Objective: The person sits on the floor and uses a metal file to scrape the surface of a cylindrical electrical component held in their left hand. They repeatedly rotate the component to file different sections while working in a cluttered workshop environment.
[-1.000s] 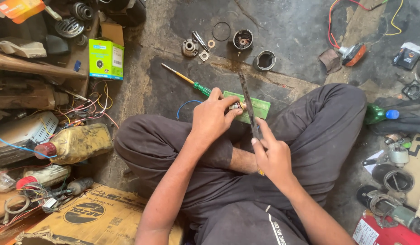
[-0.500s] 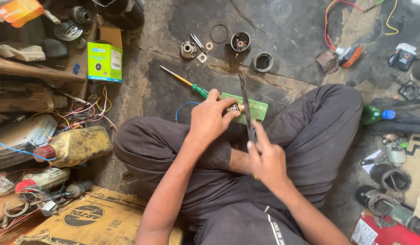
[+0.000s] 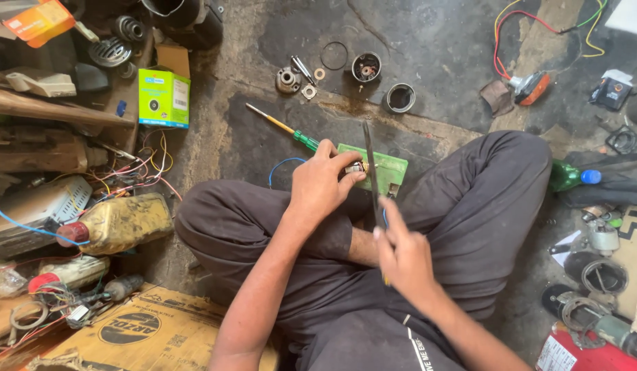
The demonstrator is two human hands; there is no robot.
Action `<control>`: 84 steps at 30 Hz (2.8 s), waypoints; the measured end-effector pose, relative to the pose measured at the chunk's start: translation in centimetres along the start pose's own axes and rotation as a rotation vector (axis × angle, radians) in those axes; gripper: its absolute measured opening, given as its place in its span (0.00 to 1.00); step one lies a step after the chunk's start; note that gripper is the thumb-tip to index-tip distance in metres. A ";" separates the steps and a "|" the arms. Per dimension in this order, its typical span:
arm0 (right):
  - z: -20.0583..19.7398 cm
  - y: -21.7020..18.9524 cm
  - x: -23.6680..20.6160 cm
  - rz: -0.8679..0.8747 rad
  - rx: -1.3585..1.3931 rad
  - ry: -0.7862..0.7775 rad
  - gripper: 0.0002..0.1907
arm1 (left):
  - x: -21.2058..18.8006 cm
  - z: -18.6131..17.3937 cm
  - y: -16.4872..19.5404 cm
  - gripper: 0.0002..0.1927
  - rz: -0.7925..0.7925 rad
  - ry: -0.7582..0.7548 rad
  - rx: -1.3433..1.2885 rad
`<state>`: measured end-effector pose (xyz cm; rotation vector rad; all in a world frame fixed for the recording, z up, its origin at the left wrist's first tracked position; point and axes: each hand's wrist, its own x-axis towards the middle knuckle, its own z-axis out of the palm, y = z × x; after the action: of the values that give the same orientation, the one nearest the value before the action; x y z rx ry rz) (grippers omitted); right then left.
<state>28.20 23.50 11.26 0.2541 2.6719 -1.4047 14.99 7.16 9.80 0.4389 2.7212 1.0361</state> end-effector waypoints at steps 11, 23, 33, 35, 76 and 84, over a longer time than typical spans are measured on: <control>0.4 1.0 1.0 0.070 0.023 0.013 0.29 | -0.2 0.1 0.1 0.16 0.000 0.004 0.002; 0.4 0.8 1.2 0.021 -0.036 0.039 0.29 | -0.3 0.5 0.1 0.14 -0.014 0.020 0.016; 1.3 1.8 0.1 -0.055 -0.026 0.060 0.28 | -0.4 1.1 -0.2 0.13 0.000 0.024 0.054; 1.3 1.9 0.3 -0.033 -0.056 0.066 0.28 | -0.4 1.1 -0.2 0.13 -0.001 0.028 0.059; 1.0 1.3 -2.1 -0.089 0.003 0.036 0.29 | -0.3 0.3 0.3 0.20 0.000 -0.009 0.065; -0.4 1.3 -0.3 0.055 -0.026 -0.012 0.28 | -0.9 0.2 0.1 0.22 0.008 -0.016 0.025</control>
<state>28.77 24.54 10.54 0.3134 2.6508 -1.3503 15.92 7.08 9.83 0.4606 2.7234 0.9967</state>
